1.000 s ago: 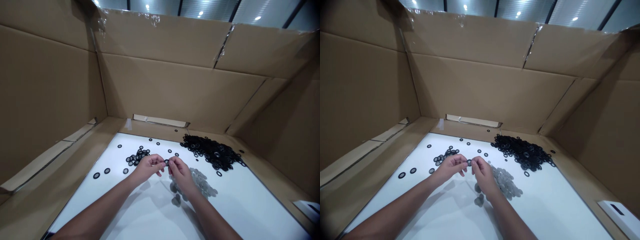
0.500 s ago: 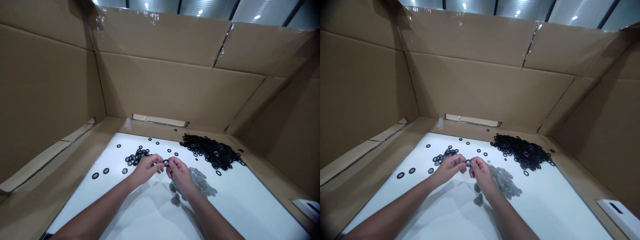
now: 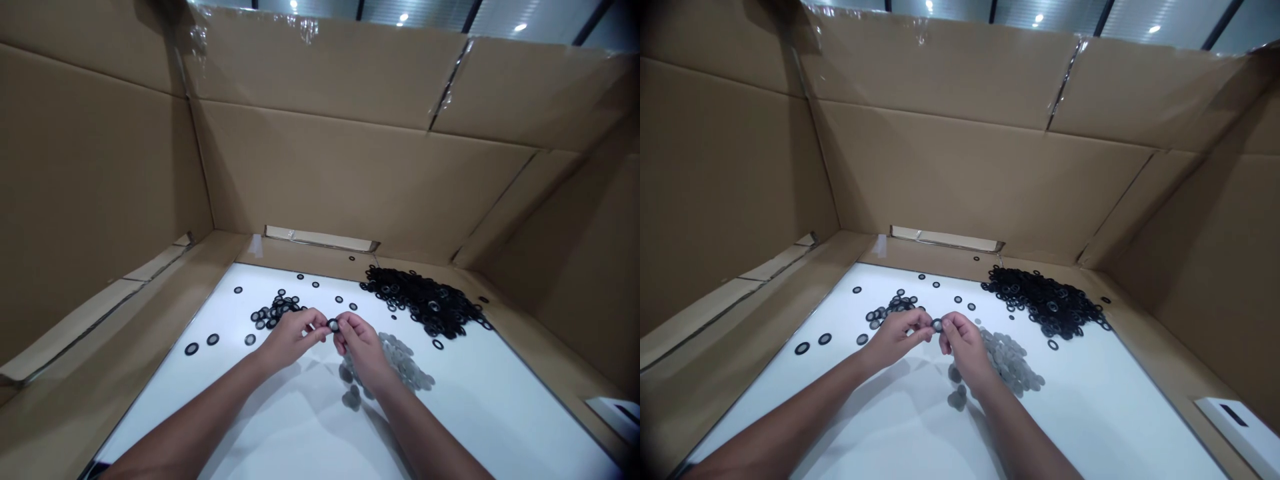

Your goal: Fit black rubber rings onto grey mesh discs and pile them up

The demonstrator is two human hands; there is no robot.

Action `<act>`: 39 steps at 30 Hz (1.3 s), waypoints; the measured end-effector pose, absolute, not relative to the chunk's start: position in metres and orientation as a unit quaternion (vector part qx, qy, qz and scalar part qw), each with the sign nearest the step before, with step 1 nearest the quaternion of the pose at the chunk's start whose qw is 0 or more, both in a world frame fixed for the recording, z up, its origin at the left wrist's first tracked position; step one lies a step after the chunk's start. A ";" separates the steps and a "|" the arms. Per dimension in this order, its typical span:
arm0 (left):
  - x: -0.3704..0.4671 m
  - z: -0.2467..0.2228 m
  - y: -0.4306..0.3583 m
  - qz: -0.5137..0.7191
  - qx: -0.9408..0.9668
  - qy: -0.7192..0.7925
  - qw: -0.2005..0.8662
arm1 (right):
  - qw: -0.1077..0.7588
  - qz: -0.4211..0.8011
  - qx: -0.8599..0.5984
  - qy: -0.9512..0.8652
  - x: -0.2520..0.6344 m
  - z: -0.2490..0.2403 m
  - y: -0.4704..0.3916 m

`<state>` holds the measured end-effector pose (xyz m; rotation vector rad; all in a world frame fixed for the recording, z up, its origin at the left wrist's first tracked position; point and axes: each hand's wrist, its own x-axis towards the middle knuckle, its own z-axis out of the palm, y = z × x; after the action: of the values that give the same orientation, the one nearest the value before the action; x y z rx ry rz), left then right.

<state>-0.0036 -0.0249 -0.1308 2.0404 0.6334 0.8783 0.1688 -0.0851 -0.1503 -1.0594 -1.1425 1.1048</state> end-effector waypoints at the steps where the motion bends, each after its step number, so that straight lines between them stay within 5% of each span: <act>1: -0.004 -0.130 -0.025 0.346 0.810 0.253 0.401 | 0.577 0.473 -0.453 -0.487 0.169 -0.150 -0.085; 6: -0.003 -0.128 -0.026 0.346 0.804 0.259 0.408 | 0.569 0.468 -0.460 -0.495 0.168 -0.148 -0.086; 14: 0.004 -0.131 -0.029 0.358 0.628 0.224 0.654 | 0.578 0.405 -0.483 -0.518 0.165 -0.149 -0.086; 32: 0.002 -0.136 -0.023 0.360 0.651 0.264 0.614 | 0.523 0.300 -0.524 -0.602 0.170 -0.143 -0.089; 39: 0.000 -0.129 -0.024 0.369 0.622 0.219 0.654 | 0.490 0.072 -0.498 -0.712 0.179 -0.138 -0.095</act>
<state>0.0001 -0.0239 -0.1288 1.4114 0.4974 0.8379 0.1795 -0.0949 -0.1376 -1.2090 -1.7291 0.1749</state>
